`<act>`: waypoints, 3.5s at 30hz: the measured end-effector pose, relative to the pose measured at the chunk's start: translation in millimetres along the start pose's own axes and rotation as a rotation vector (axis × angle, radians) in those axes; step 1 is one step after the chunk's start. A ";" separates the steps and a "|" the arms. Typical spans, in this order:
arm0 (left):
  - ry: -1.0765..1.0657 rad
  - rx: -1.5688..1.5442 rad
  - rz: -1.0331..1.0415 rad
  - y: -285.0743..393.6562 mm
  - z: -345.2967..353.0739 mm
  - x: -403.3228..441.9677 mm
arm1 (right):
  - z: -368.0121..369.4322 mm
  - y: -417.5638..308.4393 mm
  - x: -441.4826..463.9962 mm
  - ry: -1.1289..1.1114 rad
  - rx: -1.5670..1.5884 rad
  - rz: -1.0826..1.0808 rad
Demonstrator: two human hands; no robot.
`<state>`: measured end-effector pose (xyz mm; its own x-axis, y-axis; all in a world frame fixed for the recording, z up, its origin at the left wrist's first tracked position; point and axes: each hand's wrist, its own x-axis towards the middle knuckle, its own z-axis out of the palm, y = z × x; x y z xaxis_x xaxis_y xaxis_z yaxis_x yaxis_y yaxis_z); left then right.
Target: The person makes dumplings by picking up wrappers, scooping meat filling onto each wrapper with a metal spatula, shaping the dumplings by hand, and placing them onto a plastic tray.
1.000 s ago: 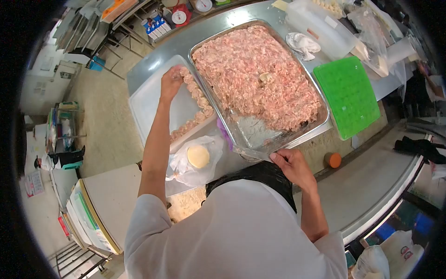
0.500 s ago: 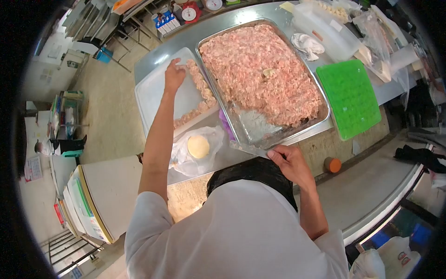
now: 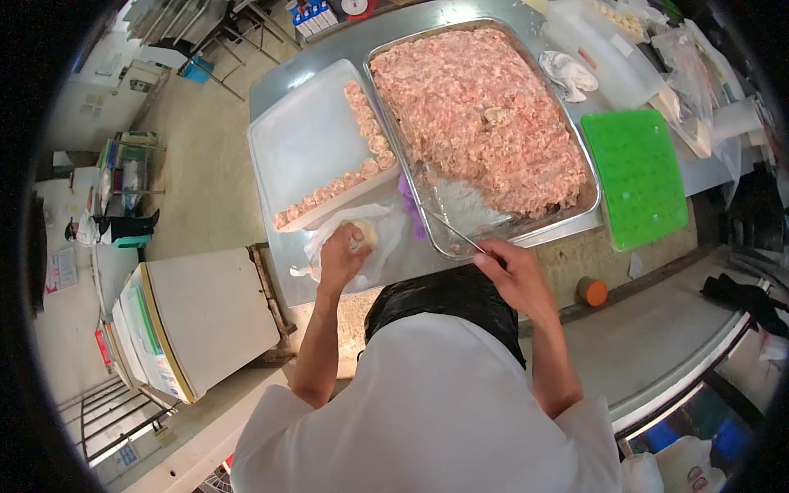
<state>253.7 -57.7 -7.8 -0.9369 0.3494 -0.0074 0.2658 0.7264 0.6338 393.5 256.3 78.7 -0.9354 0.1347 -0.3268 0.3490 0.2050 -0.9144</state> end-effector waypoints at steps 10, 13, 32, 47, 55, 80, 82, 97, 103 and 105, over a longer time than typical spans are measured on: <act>0.014 -0.571 -0.241 -37.3 -15.3 -10.6 | 37.4 -25.1 16.5 -0.208 0.081 0.015; 0.122 -0.741 -0.297 -31.1 -16.9 -14.5 | 45.0 -23.9 15.2 -0.167 0.027 0.034; 0.108 -1.500 -0.488 6.2 -28.2 -9.7 | 10.3 26.8 80.0 0.370 -0.176 -0.436; -0.172 -1.683 -0.589 68.5 15.7 20.3 | -75.7 15.9 58.8 0.556 -0.798 -0.166; -0.050 -1.675 -0.626 48.6 11.8 9.3 | -96.2 17.7 49.0 0.507 -0.879 -0.066; -0.035 -1.606 -0.573 75.4 18.9 15.9 | -95.2 -5.3 25.2 -0.023 -1.289 -0.003; -0.050 -1.590 -0.577 72.8 17.8 13.4 | -96.5 -15.5 25.6 -0.088 -1.309 -0.033; -0.059 -1.705 -0.508 101.3 29.8 29.3 | -110.2 -38.3 33.8 -0.244 -0.157 0.356; 0.009 -1.710 -0.479 123.7 35.3 38.8 | -100.8 -17.0 25.0 0.011 -0.653 -0.257; 0.028 -1.717 -0.442 116.7 27.8 41.0 | -102.1 -13.6 19.2 0.120 -0.819 -0.239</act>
<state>252.6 57.8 44.3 -0.8745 0.2947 -0.3852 -0.4808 -0.6312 0.6086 376.5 355.2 109.2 -0.9929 0.0907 -0.0776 0.1170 0.8692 -0.4804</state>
